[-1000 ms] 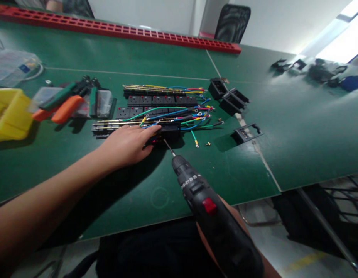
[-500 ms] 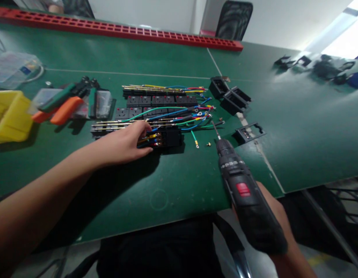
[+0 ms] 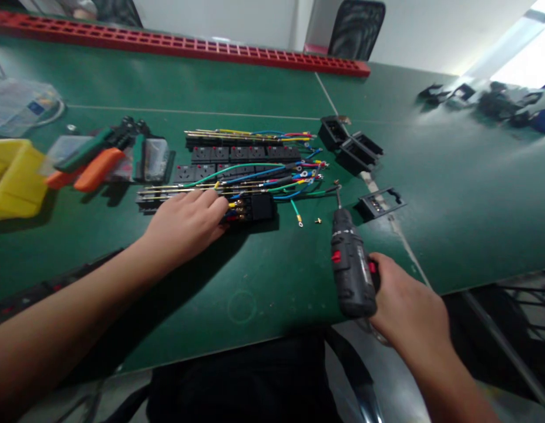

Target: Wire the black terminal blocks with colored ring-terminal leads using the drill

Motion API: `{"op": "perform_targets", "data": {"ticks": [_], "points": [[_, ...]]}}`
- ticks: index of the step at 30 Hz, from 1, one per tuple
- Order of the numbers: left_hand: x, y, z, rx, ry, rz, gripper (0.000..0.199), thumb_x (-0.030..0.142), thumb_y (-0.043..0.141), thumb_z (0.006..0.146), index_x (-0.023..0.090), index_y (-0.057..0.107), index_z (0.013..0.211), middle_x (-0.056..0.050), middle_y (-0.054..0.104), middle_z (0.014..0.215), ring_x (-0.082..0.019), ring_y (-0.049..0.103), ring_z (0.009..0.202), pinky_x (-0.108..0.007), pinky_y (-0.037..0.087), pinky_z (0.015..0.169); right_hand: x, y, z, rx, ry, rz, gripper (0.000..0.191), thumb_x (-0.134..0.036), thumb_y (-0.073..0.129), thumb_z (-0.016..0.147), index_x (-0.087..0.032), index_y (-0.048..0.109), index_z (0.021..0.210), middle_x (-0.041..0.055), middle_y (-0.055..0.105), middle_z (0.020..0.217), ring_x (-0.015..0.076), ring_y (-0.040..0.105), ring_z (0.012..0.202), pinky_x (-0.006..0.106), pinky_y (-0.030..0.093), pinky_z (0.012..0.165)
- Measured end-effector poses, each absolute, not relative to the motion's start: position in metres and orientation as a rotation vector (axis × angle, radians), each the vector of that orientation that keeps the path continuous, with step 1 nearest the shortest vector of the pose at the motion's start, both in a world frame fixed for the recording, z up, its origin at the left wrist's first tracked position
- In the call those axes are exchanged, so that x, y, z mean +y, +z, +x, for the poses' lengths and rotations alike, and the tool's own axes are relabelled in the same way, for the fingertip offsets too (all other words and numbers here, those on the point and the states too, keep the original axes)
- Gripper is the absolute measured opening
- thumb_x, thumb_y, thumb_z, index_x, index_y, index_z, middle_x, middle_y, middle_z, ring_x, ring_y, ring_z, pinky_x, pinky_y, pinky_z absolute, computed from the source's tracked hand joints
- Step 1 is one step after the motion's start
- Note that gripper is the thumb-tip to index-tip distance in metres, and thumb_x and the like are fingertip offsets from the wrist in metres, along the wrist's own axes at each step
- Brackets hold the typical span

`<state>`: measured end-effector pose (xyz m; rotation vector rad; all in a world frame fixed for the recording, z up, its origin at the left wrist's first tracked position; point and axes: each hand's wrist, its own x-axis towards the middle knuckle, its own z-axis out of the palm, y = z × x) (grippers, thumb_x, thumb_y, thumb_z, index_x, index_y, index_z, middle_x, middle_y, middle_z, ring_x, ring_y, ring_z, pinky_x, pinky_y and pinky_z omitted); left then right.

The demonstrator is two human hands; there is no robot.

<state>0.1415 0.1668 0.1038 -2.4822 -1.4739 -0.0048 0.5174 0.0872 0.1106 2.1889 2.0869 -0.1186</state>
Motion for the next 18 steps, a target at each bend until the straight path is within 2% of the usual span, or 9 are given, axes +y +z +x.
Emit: {"op": "perform_targets", "data": {"ticks": [5, 8, 10, 13, 15, 18], "points": [[0.168, 0.101, 0.141, -1.460, -0.034, -2.526, 0.017, 0.020, 0.047, 0.095, 0.015, 0.063, 0.098, -0.011, 0.065, 0.092, -0.030, 0.064, 0.089, -0.039, 0.050, 0.072, 0.106, 0.106, 0.508, 2.114, -0.263, 2.064, 0.042, -0.046, 0.054, 0.089, -0.020, 0.059, 0.122, 0.0138, 0.070, 0.111, 0.0347, 0.072, 0.093, 0.039, 0.053, 0.066], [0.169, 0.098, 0.142, -1.450, -0.055, -2.520, 0.018, 0.019, 0.046, 0.094, 0.015, 0.063, 0.096, -0.011, 0.065, 0.091, -0.029, 0.065, 0.088, -0.039, 0.050, 0.071, 0.114, 0.106, 0.525, 2.344, -0.381, 1.866, 0.048, -0.035, 0.056, 0.087, -0.019, 0.055, 0.132, 0.0124, 0.067, 0.117, 0.0293, 0.070, 0.102, 0.041, 0.057, 0.083], [0.169, 0.099, 0.143, -1.446, -0.056, -2.509, 0.017, 0.020, 0.047, 0.094, 0.015, 0.063, 0.094, -0.011, 0.065, 0.091, -0.030, 0.065, 0.088, -0.039, 0.051, 0.070, 0.120, 0.111, 0.532, 2.450, -0.312, 1.770, 0.055, -0.033, 0.056, 0.086, -0.017, 0.052, 0.139, 0.0140, 0.064, 0.124, 0.0307, 0.066, 0.110, 0.047, 0.056, 0.094], [0.168, 0.103, 0.144, -1.439, -0.041, -2.528, 0.015, 0.020, 0.048, 0.093, 0.015, 0.063, 0.092, -0.010, 0.067, 0.089, -0.029, 0.066, 0.085, -0.037, 0.050, 0.066, 0.131, 0.126, 0.515, 2.612, -0.041, 1.730, 0.053, -0.037, 0.054, 0.089, -0.011, 0.054, 0.135, 0.0178, 0.062, 0.128, 0.0352, 0.062, 0.115, 0.057, 0.050, 0.102], [0.165, 0.106, 0.145, -1.400, -0.043, -2.588, 0.014, 0.021, 0.050, 0.092, 0.016, 0.063, 0.091, -0.008, 0.068, 0.088, -0.027, 0.066, 0.084, -0.036, 0.049, 0.065, 0.141, 0.134, 0.485, 2.811, -0.092, 1.611, 0.048, -0.035, 0.051, 0.093, -0.014, 0.053, 0.137, 0.0147, 0.059, 0.134, 0.0299, 0.058, 0.123, 0.050, 0.049, 0.108], [0.161, 0.108, 0.146, -1.318, -0.057, -2.720, 0.013, 0.024, 0.053, 0.091, 0.017, 0.063, 0.092, -0.007, 0.069, 0.090, -0.026, 0.067, 0.087, -0.035, 0.050, 0.067, 0.158, 0.134, 0.433, 3.001, -0.266, 1.381, 0.064, -0.045, 0.057, 0.094, -0.014, 0.041, 0.148, 0.0147, 0.049, 0.146, 0.0284, 0.050, 0.134, 0.046, 0.044, 0.115]]}}
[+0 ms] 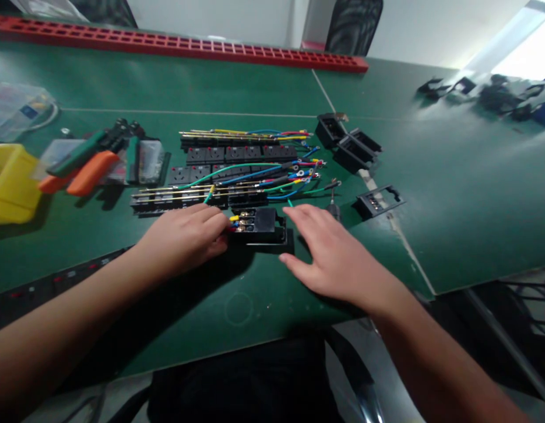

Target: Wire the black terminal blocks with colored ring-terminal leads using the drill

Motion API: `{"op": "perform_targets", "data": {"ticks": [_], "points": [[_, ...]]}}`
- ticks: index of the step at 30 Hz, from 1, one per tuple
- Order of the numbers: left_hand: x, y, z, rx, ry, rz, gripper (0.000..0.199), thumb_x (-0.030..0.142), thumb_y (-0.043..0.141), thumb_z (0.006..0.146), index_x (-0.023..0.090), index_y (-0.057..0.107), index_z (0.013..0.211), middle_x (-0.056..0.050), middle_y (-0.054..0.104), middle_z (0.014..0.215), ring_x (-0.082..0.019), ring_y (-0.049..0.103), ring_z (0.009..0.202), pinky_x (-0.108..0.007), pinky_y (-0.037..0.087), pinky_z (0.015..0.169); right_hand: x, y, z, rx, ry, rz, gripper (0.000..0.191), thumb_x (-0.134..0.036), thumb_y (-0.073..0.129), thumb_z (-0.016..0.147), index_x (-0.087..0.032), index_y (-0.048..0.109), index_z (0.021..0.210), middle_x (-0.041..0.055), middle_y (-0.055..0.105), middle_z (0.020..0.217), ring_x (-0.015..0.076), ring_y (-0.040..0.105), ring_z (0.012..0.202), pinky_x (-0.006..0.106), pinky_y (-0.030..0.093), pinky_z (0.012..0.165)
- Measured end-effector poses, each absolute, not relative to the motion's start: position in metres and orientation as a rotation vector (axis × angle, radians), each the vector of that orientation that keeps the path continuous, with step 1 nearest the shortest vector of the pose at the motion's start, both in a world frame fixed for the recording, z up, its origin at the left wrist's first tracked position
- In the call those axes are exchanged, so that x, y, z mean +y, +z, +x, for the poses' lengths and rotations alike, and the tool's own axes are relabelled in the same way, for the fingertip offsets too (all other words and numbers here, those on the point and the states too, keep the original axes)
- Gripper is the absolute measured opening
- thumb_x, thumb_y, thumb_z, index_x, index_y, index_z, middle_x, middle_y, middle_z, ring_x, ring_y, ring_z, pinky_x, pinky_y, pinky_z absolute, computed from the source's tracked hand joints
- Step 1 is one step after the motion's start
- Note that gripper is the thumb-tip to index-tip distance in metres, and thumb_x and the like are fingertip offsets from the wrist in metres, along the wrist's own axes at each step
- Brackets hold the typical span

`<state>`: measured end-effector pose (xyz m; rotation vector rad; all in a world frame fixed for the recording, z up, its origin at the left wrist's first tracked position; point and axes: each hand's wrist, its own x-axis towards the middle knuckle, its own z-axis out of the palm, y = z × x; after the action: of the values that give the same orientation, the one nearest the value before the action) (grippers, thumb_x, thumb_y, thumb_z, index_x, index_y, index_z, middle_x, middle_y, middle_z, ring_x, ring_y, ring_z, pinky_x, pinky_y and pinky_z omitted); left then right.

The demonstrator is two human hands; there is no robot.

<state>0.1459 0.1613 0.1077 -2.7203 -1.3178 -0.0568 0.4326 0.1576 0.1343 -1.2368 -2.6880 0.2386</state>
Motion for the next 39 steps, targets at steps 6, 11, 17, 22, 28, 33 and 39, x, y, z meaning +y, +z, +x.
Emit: {"op": "perform_targets", "data": {"ticks": [6, 11, 17, 22, 28, 33, 39], "points": [[0.159, 0.104, 0.145, -1.310, 0.021, -2.866, 0.016, 0.027, 0.050, 0.094, 0.019, 0.064, 0.095, -0.005, 0.069, 0.092, -0.024, 0.066, 0.090, -0.035, 0.052, 0.071, 0.181, 0.109, 0.390, -2.789, 0.453, -1.173, 0.056, -0.044, 0.064, 0.092, -0.014, 0.052, 0.138, 0.0122, 0.063, 0.128, 0.0285, 0.060, 0.114, 0.048, 0.051, 0.101], [0.159, 0.107, 0.148, -1.315, 0.100, -2.932, 0.015, 0.025, 0.052, 0.093, 0.017, 0.064, 0.095, -0.006, 0.069, 0.092, -0.024, 0.067, 0.088, -0.034, 0.051, 0.070, 0.180, 0.101, 0.396, -2.768, 0.437, -1.094, 0.051, -0.041, 0.065, 0.092, -0.017, 0.053, 0.135, 0.0087, 0.063, 0.127, 0.0262, 0.058, 0.113, 0.045, 0.049, 0.100], [0.159, 0.106, 0.150, -1.390, 0.124, -2.955, 0.017, 0.023, 0.050, 0.094, 0.015, 0.065, 0.097, -0.007, 0.069, 0.092, -0.023, 0.067, 0.086, -0.033, 0.052, 0.070, 0.178, 0.102, 0.396, -2.820, 0.398, -1.162, 0.053, -0.043, 0.065, 0.093, -0.018, 0.052, 0.137, 0.0082, 0.063, 0.127, 0.0269, 0.057, 0.112, 0.046, 0.049, 0.097], [0.159, 0.112, 0.142, -1.270, -0.136, -3.173, 0.027, 0.026, 0.045, 0.099, 0.026, 0.063, 0.118, -0.003, 0.067, 0.100, -0.017, 0.065, 0.086, -0.029, 0.051, 0.073, 0.179, 0.100, 0.397, -2.830, 0.406, -1.126, 0.049, -0.039, 0.064, 0.093, -0.016, 0.052, 0.134, 0.0094, 0.063, 0.125, 0.0270, 0.057, 0.111, 0.045, 0.049, 0.096], [0.157, 0.114, 0.142, -1.172, -0.030, -3.069, 0.029, 0.030, 0.045, 0.100, 0.031, 0.067, 0.119, -0.003, 0.067, 0.095, -0.018, 0.065, 0.084, -0.029, 0.048, 0.068, 0.181, 0.103, 0.396, -2.806, 0.452, -1.110, 0.048, -0.036, 0.062, 0.093, -0.014, 0.052, 0.134, 0.0115, 0.062, 0.126, 0.0274, 0.057, 0.113, 0.046, 0.048, 0.101], [0.159, 0.113, 0.146, -1.130, -0.011, -3.044, 0.028, 0.030, 0.046, 0.099, 0.028, 0.068, 0.116, -0.004, 0.068, 0.096, -0.019, 0.065, 0.086, -0.031, 0.049, 0.070, 0.183, 0.101, 0.396, -2.775, 0.497, -1.100, 0.047, -0.034, 0.063, 0.092, -0.014, 0.052, 0.133, 0.0119, 0.062, 0.125, 0.0271, 0.056, 0.113, 0.045, 0.049, 0.101], [0.160, 0.106, 0.146, -1.215, -0.242, -3.056, 0.031, 0.035, 0.047, 0.098, 0.018, 0.062, 0.119, -0.009, 0.066, 0.108, -0.022, 0.062, 0.097, -0.036, 0.051, 0.085, 0.176, 0.112, 0.401, -2.635, 0.454, -1.034, 0.057, -0.023, 0.058, 0.086, -0.014, 0.046, 0.141, 0.0130, 0.053, 0.137, 0.0272, 0.050, 0.128, 0.045, 0.042, 0.114]]}}
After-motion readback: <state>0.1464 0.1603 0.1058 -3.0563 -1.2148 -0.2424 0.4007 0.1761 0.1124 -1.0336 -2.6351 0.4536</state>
